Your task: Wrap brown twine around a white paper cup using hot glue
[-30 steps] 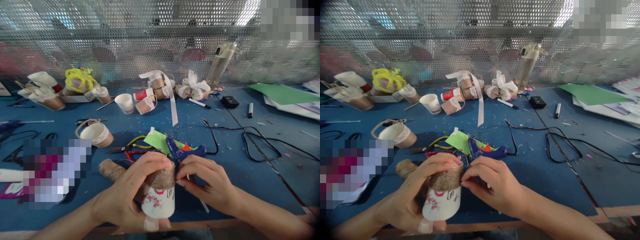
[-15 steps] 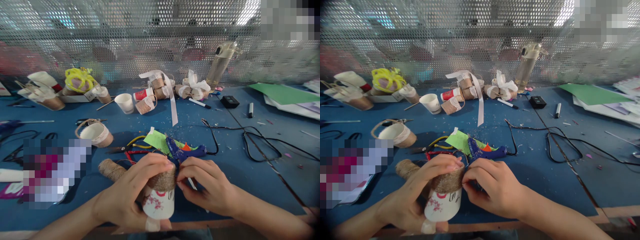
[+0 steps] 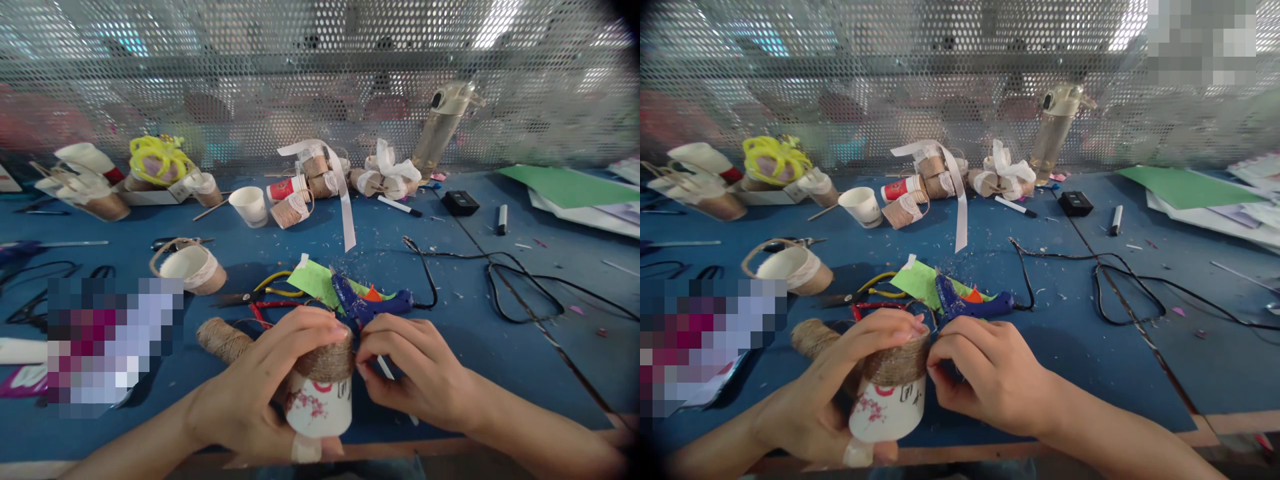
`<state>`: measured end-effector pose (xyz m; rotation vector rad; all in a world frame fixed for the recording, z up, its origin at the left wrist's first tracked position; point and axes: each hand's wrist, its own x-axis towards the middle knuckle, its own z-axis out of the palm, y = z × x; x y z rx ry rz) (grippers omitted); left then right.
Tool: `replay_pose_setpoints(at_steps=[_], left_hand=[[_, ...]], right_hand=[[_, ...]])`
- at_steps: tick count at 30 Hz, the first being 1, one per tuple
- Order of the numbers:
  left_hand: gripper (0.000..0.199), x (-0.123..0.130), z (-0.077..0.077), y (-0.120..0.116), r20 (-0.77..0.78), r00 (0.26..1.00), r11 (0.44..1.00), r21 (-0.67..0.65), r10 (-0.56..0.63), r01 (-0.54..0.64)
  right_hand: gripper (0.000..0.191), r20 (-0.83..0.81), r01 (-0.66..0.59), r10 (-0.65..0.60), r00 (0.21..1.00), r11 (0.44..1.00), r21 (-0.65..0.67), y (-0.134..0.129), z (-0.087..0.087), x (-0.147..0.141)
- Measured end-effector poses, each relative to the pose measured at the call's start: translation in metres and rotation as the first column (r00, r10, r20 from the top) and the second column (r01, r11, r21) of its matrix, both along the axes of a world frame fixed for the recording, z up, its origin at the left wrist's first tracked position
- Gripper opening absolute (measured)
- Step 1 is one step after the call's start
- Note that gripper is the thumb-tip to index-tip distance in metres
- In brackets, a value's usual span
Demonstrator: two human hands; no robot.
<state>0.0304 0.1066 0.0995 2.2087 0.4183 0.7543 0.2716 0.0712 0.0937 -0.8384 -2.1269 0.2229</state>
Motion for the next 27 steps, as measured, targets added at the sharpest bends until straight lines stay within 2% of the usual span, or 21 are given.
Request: replay_pose_setpoints(at_steps=[8,15,23,27], left_hand=[[0.094,-0.0021,-0.0012,-0.0012,0.017,1.000,0.995,-0.102,0.013,-0.011],[0.092,-0.0054,-0.0066,-0.0060,0.107,0.991,0.985,-0.162,0.075,-0.057],[0.093,-0.0068,-0.0092,-0.0068,0.115,0.986,0.968,-0.233,0.121,-0.092],[0.093,-0.0055,-0.0095,-0.0071,0.093,0.990,0.973,-0.216,0.103,-0.081]], right_hand=[[0.017,-0.019,0.016,-0.016,1.000,1.000,-0.022,0.0021,-0.0035,0.0016],[0.017,-0.084,0.076,-0.081,0.993,0.995,-0.066,0.0047,0.0037,0.0045],[0.015,-0.076,-0.020,0.013,0.997,0.996,-0.087,0.0004,0.0025,0.0045],[0.016,-0.052,-0.055,0.053,0.997,0.998,-0.040,-0.0007,-0.0016,0.0051]])
